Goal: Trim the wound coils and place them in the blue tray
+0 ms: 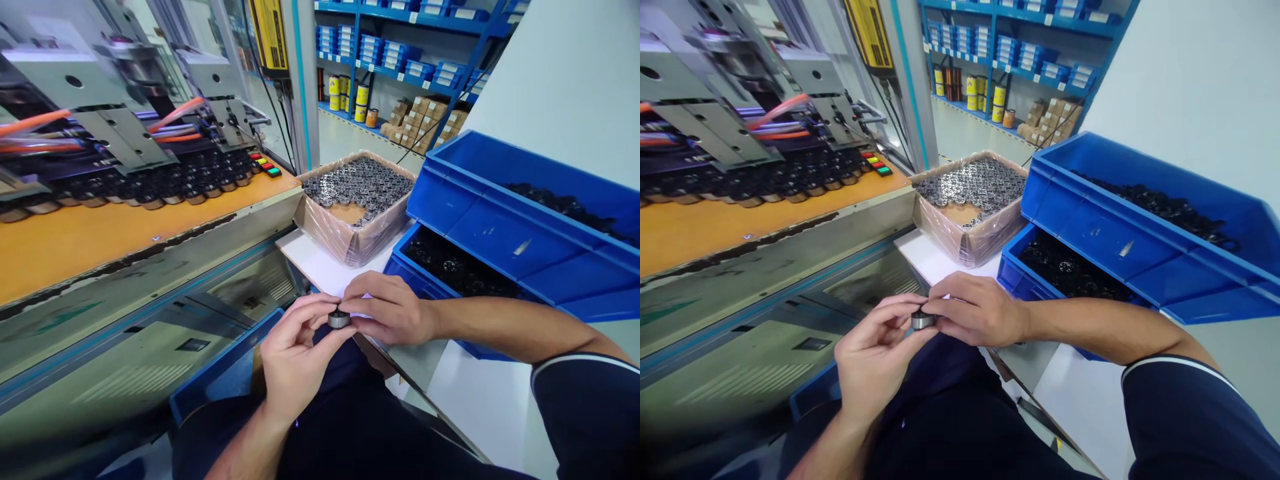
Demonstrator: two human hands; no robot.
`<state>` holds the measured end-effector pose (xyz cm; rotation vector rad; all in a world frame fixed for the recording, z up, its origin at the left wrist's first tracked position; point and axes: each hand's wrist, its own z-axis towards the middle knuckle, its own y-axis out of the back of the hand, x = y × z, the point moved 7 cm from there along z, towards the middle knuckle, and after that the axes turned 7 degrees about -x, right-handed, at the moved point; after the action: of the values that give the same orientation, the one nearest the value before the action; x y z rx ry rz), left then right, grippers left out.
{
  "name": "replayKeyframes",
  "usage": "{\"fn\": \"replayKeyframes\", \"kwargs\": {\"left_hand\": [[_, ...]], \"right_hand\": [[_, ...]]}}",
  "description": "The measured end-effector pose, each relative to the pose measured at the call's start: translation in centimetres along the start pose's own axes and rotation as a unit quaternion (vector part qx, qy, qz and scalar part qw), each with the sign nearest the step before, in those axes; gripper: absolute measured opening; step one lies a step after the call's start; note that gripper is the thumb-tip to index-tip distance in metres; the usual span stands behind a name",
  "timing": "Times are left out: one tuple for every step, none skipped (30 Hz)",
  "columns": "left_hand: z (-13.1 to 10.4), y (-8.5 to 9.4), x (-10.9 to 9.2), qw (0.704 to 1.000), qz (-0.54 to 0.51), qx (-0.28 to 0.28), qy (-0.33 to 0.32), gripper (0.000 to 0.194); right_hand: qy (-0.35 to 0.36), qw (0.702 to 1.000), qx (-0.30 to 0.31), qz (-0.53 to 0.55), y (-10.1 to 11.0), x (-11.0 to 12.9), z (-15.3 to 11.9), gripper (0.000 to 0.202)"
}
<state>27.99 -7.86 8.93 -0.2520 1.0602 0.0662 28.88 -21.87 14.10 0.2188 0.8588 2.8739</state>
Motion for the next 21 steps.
{"fn": "replayKeyframes", "kwargs": {"left_hand": [[0.1, 0.0, -0.2, 1.000, 0.014, 0.015, -0.018, 0.031], [0.3, 0.0, -0.6, 0.998, 0.033, 0.033, -0.041, 0.031], [0.5, 0.1, -1.0, 0.995, 0.056, 0.047, -0.070, 0.031], [0.6, 0.2, -1.4, 0.990, 0.083, 0.057, -0.102, 0.030], [0.7, 0.3, -1.8, 0.983, 0.111, 0.063, -0.134, 0.030], [0.7, 0.4, -2.2, 0.975, 0.134, 0.066, -0.162, 0.030], [0.7, 0.4, -2.5, 0.969, 0.151, 0.066, -0.186, 0.030], [0.6, 0.4, -2.7, 0.963, 0.163, 0.063, -0.204, 0.029], [0.5, 0.4, -2.8, 0.960, 0.169, 0.059, -0.215, 0.029], [0.4, 0.4, -2.8, 0.959, 0.169, 0.054, -0.219, 0.030], [0.3, 0.4, -2.8, 0.961, 0.165, 0.045, -0.215, 0.030], [0.3, 0.4, -2.5, 0.966, 0.156, 0.037, -0.201, 0.030], [0.3, 0.3, -2.1, 0.974, 0.141, 0.032, -0.175, 0.030], [0.2, 0.3, -1.6, 0.983, 0.118, 0.028, -0.139, 0.030], [0.2, 0.2, -0.9, 0.991, 0.088, 0.022, -0.096, 0.031], [0.2, 0.2, -0.1, 0.997, 0.056, 0.015, -0.046, 0.031], [0.2, 0.1, 0.7, 1.000, 0.021, 0.009, 0.006, 0.032], [0.1, 0.0, 1.5, 0.998, -0.016, 0.004, 0.055, 0.031], [0.1, -0.3, 2.2, 0.993, -0.056, 0.003, 0.102, 0.031], [-0.1, -0.7, 2.9, 0.984, -0.099, 0.010, 0.147, 0.028], [-0.2, -1.2, 3.5, 0.971, -0.147, 0.025, 0.188, 0.026]], "right_hand": [[-0.003, 1.000, -0.001, 0.006, 0.0, 0.0, 0.0, 0.015], [-0.009, 1.000, 0.001, 0.014, 0.0, 0.0, 0.1, 0.015], [-0.016, 1.000, 0.004, 0.021, 0.0, 0.0, 0.1, 0.016], [-0.023, 0.999, 0.008, 0.028, 0.0, -0.1, 0.2, 0.016], [-0.030, 0.999, 0.011, 0.032, 0.0, -0.1, 0.2, 0.016], [-0.036, 0.999, 0.015, 0.036, 0.0, -0.1, 0.3, 0.016], [-0.038, 0.998, 0.018, 0.039, 0.0, 0.0, 0.3, 0.016], [-0.037, 0.998, 0.021, 0.040, 0.0, 0.0, 0.3, 0.015], [-0.035, 0.998, 0.022, 0.039, 0.1, 0.1, 0.4, 0.014], [-0.033, 0.998, 0.024, 0.037, 0.1, 0.2, 0.4, 0.014], [-0.032, 0.999, 0.024, 0.035, 0.1, 0.2, 0.4, 0.014], [-0.031, 0.999, 0.023, 0.029, 0.1, 0.2, 0.4, 0.014], [-0.029, 0.999, 0.020, 0.021, 0.1, 0.2, 0.4, 0.014], [-0.025, 0.999, 0.017, 0.011, 0.1, 0.2, 0.4, 0.014], [-0.017, 1.000, 0.015, -0.001, 0.1, 0.3, 0.3, 0.015], [-0.008, 1.000, 0.014, -0.013, 0.1, 0.3, 0.3, 0.015], [0.001, 1.000, 0.014, -0.025, 0.0, 0.4, 0.2, 0.015], [0.009, 0.999, 0.012, -0.033, 0.0, 0.4, 0.2, 0.015], [0.012, 0.999, 0.009, -0.037, -0.1, 0.4, 0.2, 0.016], [0.010, 0.999, 0.004, -0.036, 0.0, 0.3, 0.2, 0.017], [0.002, 1.000, -0.002, -0.030, 0.0, 0.2, 0.2, 0.019]]}}
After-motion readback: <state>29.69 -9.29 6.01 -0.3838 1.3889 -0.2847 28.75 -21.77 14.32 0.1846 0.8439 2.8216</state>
